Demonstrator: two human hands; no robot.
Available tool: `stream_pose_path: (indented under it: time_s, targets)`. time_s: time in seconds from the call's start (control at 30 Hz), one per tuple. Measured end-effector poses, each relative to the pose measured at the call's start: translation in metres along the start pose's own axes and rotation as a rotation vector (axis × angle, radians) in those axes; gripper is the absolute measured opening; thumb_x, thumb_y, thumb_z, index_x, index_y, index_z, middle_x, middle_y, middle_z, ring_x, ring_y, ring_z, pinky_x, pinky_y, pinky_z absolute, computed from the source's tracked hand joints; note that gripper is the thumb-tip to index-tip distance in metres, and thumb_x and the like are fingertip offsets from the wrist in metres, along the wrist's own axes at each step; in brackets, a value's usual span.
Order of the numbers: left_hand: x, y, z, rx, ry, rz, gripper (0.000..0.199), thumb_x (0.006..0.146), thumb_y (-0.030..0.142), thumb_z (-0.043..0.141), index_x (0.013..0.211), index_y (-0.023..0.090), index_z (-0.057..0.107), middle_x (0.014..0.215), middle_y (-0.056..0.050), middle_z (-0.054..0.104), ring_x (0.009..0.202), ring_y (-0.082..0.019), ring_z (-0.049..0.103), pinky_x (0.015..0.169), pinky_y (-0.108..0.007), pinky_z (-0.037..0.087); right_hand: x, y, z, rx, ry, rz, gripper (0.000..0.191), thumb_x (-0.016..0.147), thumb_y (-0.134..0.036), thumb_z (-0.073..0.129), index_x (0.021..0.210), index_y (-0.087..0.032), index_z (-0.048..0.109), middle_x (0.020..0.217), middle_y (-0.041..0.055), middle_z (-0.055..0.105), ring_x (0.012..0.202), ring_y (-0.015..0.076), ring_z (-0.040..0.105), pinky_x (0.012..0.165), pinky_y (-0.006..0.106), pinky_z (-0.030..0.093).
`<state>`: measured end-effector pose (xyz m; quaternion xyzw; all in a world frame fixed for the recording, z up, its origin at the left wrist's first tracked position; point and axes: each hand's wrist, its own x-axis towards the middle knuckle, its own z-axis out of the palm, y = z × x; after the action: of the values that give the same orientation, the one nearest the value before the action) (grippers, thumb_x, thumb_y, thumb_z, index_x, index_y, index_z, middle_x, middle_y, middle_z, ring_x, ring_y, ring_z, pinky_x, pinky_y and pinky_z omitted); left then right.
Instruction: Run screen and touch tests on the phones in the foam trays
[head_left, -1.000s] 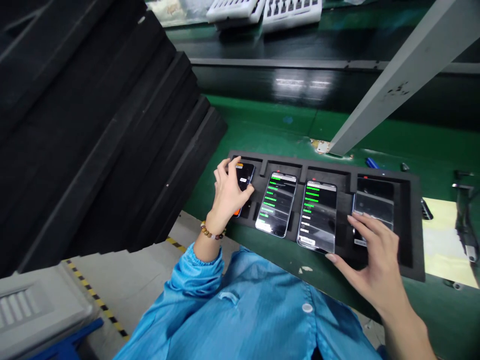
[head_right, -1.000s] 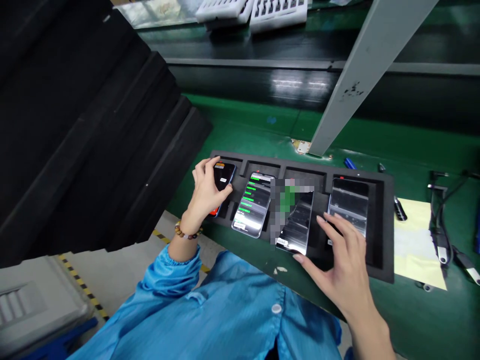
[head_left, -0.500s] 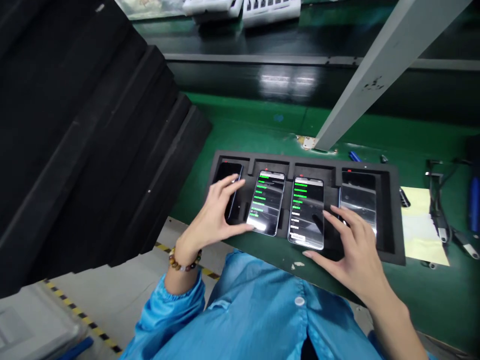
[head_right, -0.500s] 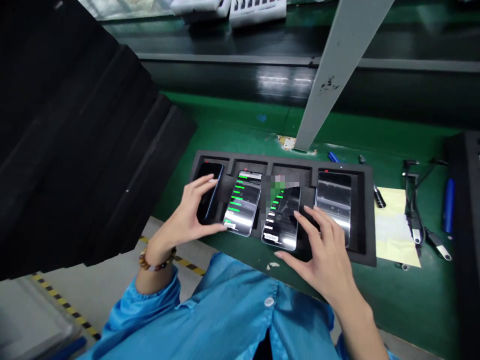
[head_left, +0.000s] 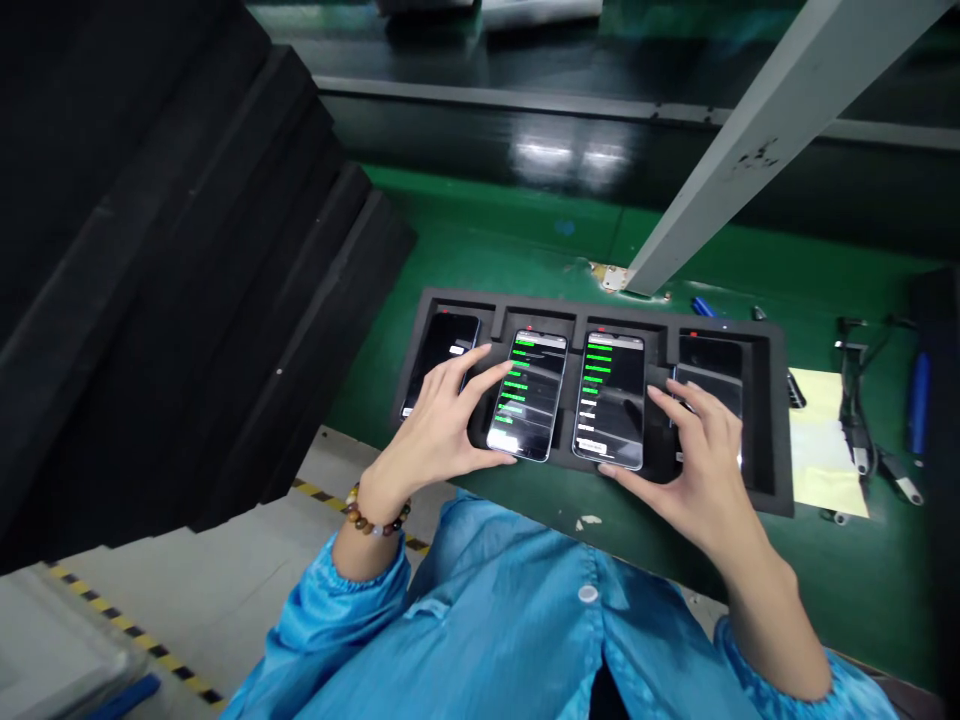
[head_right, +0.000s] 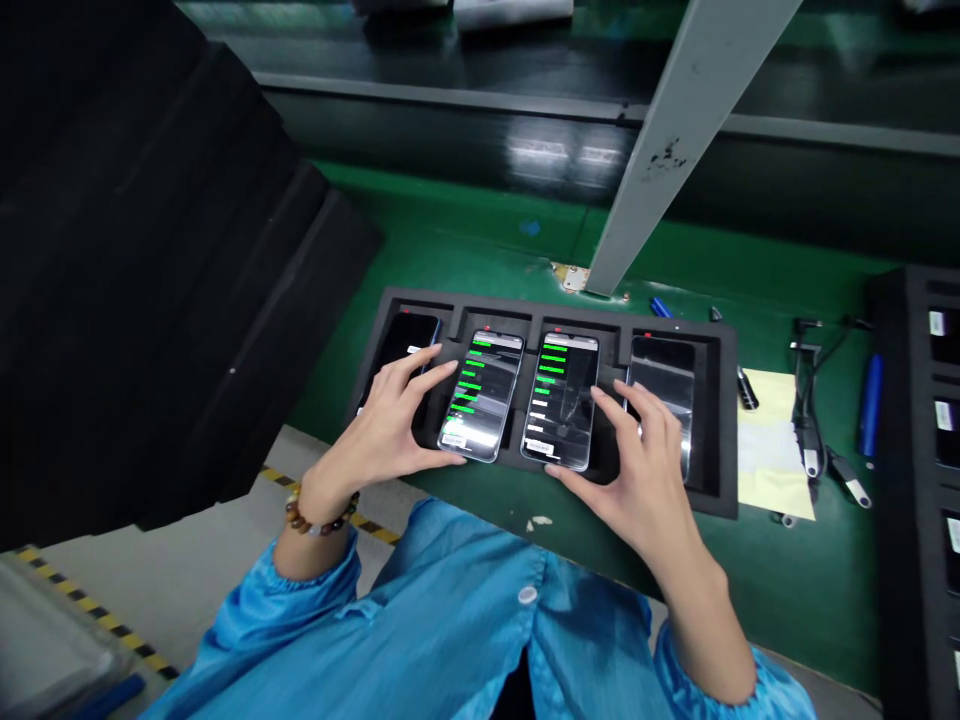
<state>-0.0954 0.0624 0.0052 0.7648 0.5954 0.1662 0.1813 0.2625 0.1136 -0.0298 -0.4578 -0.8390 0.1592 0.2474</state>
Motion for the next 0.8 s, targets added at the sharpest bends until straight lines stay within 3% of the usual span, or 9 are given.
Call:
stream_pose_path:
  time_s: [0.2, 0.33, 0.5, 0.63, 0.8]
  targets:
    - [0.023, -0.003, -0.003, 0.007, -0.071, 0.033, 0.137, 0.067, 0.077, 0.094, 0.176, 0.036, 0.021, 0.183, -0.02, 0.02, 0.167, -0.051, 0.026, 0.133, -0.072, 0.029, 0.018, 0.006, 0.002, 0.012, 0.139, -0.043, 0.085, 0.091, -0.053, 0.087, 0.162, -0.026, 0.049, 0.155, 0.0211, 0.057, 0.151, 0.0439, 0.052, 0.124, 0.066, 0.04]
    - [0.027, -0.003, -0.005, 0.04, 0.018, -0.012, 0.122, 0.08, 0.072, 0.088, 0.176, 0.038, 0.021, 0.184, -0.018, 0.02, 0.168, -0.047, 0.028, 0.135, -0.069, 0.028, 0.02, 0.002, 0.004, 0.098, 0.17, -0.088, 0.076, 0.093, -0.047, 0.085, 0.159, -0.025, 0.052, 0.15, 0.0201, 0.061, 0.147, 0.0429, 0.055, 0.122, 0.064, 0.041]
    - [-0.011, -0.026, -0.019, -0.024, 0.142, -0.151, 0.117, 0.083, 0.069, 0.088, 0.175, 0.039, 0.023, 0.183, -0.015, 0.024, 0.168, -0.045, 0.027, 0.134, -0.067, 0.032, 0.018, 0.001, 0.007, 0.116, 0.187, -0.08, 0.068, 0.097, -0.04, 0.081, 0.157, -0.023, 0.055, 0.147, 0.0197, 0.063, 0.142, 0.0415, 0.058, 0.119, 0.062, 0.044]
    - [-0.044, -0.057, -0.024, -0.035, 0.129, -0.313, 0.115, 0.085, 0.065, 0.088, 0.175, 0.037, 0.023, 0.181, -0.018, 0.028, 0.169, -0.045, 0.026, 0.134, -0.071, 0.031, 0.018, 0.004, 0.007, 0.139, 0.178, -0.083, 0.063, 0.1, -0.036, 0.077, 0.157, -0.022, 0.056, 0.145, 0.0195, 0.064, 0.14, 0.0404, 0.059, 0.118, 0.062, 0.045]
    - [-0.045, -0.081, -0.013, -0.137, 0.131, -0.297, 0.117, 0.083, 0.064, 0.09, 0.174, 0.032, 0.025, 0.178, -0.019, 0.033, 0.168, -0.042, 0.032, 0.134, -0.066, 0.035, 0.018, 0.003, 0.007, 0.14, 0.15, -0.073, 0.059, 0.103, -0.036, 0.072, 0.157, -0.024, 0.054, 0.145, 0.0184, 0.064, 0.14, 0.0403, 0.059, 0.117, 0.063, 0.046]
